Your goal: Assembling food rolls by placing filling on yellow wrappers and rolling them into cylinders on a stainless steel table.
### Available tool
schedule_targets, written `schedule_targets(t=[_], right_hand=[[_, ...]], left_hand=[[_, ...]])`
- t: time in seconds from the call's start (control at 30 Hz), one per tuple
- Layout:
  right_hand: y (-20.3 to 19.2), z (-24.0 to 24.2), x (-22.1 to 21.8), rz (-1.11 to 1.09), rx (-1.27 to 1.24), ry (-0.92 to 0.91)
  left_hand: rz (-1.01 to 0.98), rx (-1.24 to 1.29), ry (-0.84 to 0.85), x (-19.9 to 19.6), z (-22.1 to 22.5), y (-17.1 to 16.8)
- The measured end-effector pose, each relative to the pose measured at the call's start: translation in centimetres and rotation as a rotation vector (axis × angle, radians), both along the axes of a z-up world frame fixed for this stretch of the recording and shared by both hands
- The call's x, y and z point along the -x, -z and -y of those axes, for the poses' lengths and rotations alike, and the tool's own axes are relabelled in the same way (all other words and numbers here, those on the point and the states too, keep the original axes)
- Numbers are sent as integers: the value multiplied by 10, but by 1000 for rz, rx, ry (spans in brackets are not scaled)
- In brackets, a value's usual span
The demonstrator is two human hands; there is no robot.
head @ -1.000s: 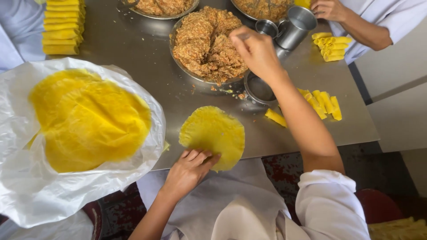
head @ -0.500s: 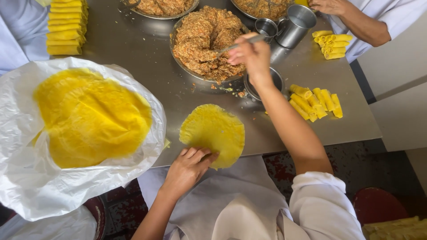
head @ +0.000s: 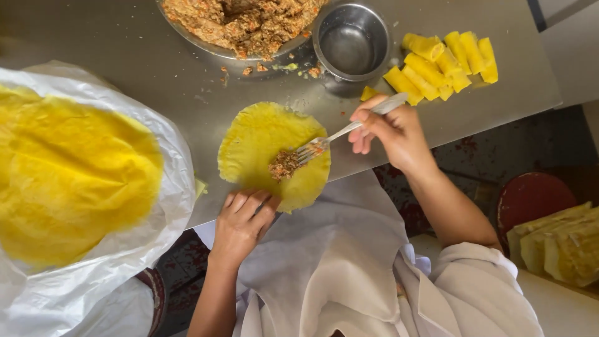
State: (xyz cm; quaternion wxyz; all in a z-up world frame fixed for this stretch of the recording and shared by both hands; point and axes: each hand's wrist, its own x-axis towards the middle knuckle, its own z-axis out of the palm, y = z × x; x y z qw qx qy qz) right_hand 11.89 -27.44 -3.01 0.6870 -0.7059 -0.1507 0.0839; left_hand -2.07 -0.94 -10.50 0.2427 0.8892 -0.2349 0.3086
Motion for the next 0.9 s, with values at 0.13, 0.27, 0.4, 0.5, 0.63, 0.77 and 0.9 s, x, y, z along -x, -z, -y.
schedule_targets(t=[0.13, 0.27, 0.4, 0.5, 0.63, 0.77, 0.9], right_hand=[[-9, -7, 17, 117, -5, 27], [4, -18, 21, 11, -77, -22], [10, -24, 11, 58, -90, -14], [11, -35, -7, 107, -100, -86], [-24, -46, -41, 450, 24, -172], [-50, -90, -88, 1162, 459, -140], [-13, -134, -109, 1316, 730, -155]], left_hand=[[-14, 12, 5, 0, 1, 4], [-10, 2, -15, 1, 1, 2], [-21, -12, -5, 0, -1, 3], [-43, -17, -14, 1, 1, -3], [-54, -49, -38, 7, 4, -10], [-225, -60, -59, 8, 9, -11], [-66, -49, -271, -35, 18, -45]])
